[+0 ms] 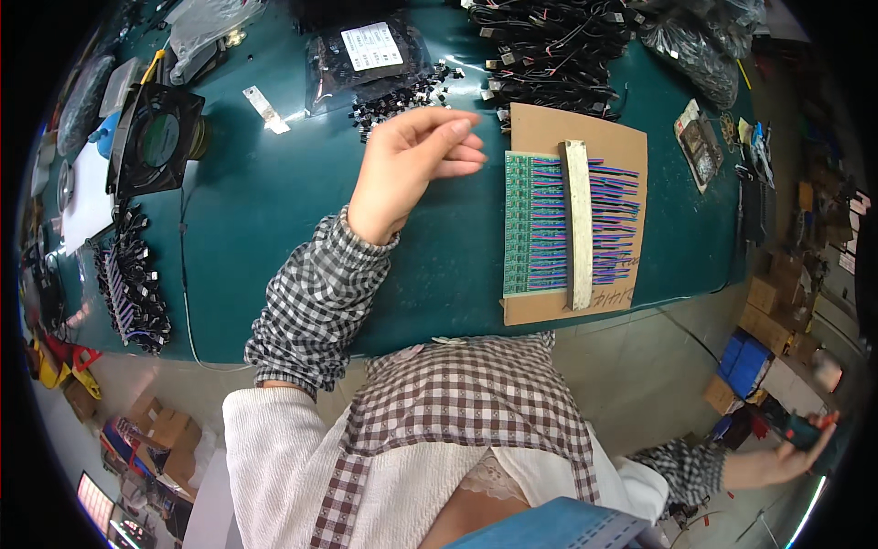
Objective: The person solders wires onto PCB boards on a workbench using a soldering iron.
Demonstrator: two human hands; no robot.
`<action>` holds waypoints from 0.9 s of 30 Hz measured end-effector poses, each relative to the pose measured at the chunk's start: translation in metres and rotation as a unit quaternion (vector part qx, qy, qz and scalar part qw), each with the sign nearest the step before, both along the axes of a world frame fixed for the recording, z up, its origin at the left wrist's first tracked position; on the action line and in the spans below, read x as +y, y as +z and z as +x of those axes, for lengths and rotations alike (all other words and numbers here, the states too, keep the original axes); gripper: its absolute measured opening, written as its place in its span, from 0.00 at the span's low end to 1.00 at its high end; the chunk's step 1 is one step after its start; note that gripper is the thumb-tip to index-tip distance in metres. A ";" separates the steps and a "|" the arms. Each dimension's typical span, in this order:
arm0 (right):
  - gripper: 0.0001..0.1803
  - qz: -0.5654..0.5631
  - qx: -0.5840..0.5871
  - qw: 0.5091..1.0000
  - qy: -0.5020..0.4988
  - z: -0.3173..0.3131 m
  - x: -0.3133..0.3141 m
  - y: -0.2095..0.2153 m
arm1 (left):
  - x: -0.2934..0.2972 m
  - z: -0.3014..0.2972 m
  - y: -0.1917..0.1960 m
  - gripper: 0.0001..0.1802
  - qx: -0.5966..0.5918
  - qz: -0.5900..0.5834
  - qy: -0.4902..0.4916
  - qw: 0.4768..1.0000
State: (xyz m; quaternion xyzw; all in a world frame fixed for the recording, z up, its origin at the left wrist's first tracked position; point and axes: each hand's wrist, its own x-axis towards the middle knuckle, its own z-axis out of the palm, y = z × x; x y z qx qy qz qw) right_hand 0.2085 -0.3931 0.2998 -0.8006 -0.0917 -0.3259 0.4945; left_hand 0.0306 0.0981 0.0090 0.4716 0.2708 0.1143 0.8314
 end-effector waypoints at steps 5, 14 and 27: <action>0.17 0.045 0.015 0.997 0.061 -0.013 0.035 0.019 | -0.006 -0.004 0.012 0.13 -0.015 -0.083 -0.050 0.995; 0.21 0.224 0.249 0.883 0.328 -0.064 0.188 -0.161 | -0.032 -0.011 0.031 0.10 -0.028 -0.170 -0.076 0.982; 0.17 0.255 0.435 0.785 0.360 -0.087 0.251 -0.245 | -0.032 0.004 -0.010 0.09 0.042 -0.127 -0.012 0.991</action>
